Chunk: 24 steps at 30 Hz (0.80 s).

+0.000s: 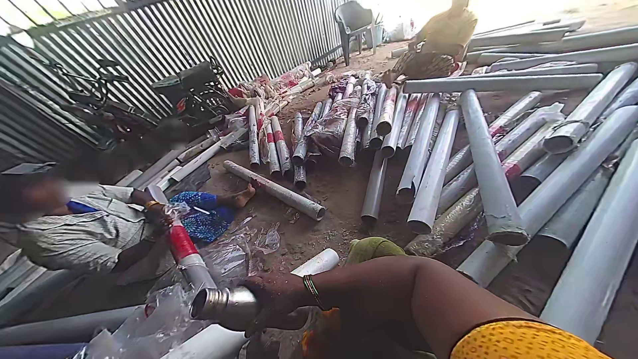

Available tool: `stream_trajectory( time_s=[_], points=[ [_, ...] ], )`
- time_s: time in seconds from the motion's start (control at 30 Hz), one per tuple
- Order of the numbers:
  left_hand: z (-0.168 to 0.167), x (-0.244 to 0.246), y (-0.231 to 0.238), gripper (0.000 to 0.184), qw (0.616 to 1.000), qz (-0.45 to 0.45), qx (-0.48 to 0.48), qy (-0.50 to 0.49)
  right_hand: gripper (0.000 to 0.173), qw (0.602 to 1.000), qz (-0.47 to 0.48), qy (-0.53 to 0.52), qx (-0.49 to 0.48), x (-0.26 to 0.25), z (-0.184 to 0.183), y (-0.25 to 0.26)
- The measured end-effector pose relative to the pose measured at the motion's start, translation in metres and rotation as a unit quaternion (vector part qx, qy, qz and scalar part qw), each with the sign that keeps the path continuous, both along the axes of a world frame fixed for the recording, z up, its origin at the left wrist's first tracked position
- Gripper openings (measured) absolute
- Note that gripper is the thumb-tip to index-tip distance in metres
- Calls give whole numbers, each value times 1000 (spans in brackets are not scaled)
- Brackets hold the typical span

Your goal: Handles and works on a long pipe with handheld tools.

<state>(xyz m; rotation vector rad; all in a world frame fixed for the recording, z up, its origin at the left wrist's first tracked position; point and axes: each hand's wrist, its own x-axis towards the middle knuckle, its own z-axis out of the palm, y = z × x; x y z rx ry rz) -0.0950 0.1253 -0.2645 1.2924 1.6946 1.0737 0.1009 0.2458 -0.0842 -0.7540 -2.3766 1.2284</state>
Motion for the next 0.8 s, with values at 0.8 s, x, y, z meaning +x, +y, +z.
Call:
stream_trajectory(
  time_s=[0.8],
  points=[
    [151, 67, -21, 56, 980, 14, -160, 116, 91, 997, 60, 0, -55, -22, -19, -35]
  ],
)
